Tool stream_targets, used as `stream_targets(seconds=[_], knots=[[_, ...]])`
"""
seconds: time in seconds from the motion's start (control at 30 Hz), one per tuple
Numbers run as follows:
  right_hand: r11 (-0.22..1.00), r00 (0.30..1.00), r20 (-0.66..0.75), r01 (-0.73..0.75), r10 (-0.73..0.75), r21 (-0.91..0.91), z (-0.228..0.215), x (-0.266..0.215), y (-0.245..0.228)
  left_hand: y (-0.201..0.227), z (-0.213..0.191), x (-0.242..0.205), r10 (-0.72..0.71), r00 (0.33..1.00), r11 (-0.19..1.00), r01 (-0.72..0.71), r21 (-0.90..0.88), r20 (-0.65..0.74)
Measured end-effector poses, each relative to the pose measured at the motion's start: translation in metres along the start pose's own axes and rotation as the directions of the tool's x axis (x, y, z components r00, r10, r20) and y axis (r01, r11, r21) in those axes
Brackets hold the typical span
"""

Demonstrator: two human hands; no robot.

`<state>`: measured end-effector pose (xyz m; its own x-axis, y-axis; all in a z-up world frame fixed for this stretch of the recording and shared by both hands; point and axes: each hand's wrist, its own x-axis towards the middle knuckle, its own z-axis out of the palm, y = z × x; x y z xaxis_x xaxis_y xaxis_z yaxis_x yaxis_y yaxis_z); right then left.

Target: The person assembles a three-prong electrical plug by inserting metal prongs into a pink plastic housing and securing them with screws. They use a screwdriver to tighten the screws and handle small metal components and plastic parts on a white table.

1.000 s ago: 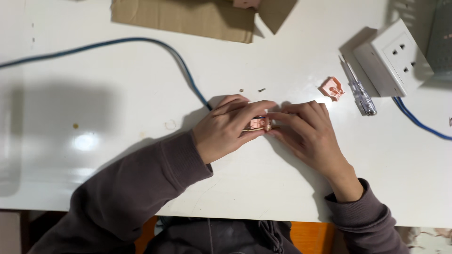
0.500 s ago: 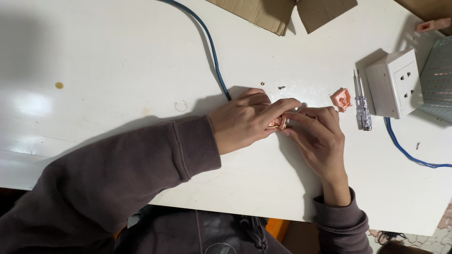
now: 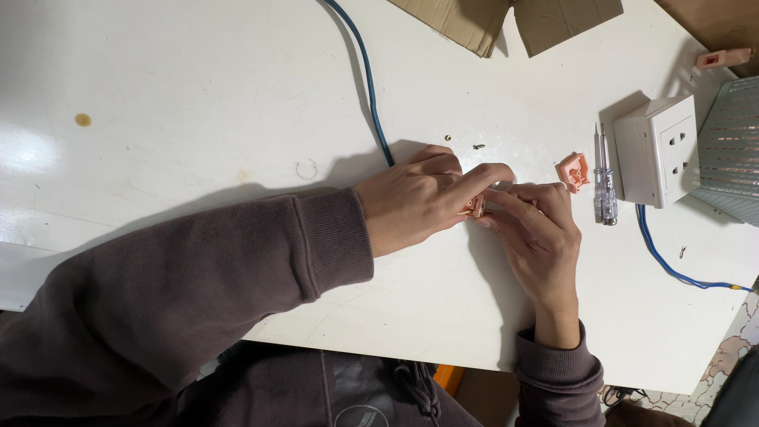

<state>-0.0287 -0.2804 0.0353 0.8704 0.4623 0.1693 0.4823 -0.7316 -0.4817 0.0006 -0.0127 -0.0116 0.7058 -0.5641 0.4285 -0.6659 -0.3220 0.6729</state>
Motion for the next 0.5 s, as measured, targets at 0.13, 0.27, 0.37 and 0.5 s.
stream_targets(seconds=[0.13, 0.27, 0.37, 0.5], knots=[[1.000, 1.000, 0.006, -0.019, 0.019, 0.006, -0.001, -0.003, 0.001, -0.001, 0.002, 0.000, -0.010, 1.000, 0.999, 0.009, 0.044, 0.022], [1.000, 1.000, 0.002, 0.010, -0.010, -0.024, -0.004, 0.002, -0.006, -0.002, 0.003, 0.000, -0.004, 1.000, 1.000, 0.004, 0.018, 0.007], [0.998, 1.000, -0.002, 0.029, -0.029, -0.050, -0.004, 0.005, -0.010, -0.003, 0.004, -0.001, -0.002, 1.000, 1.000, 0.002, 0.015, 0.005], [0.997, 1.000, 0.009, 0.015, -0.014, -0.074, -0.004, 0.007, -0.013, -0.003, 0.005, -0.001, 0.001, 1.000, 1.000, -0.002, 0.016, 0.016]])
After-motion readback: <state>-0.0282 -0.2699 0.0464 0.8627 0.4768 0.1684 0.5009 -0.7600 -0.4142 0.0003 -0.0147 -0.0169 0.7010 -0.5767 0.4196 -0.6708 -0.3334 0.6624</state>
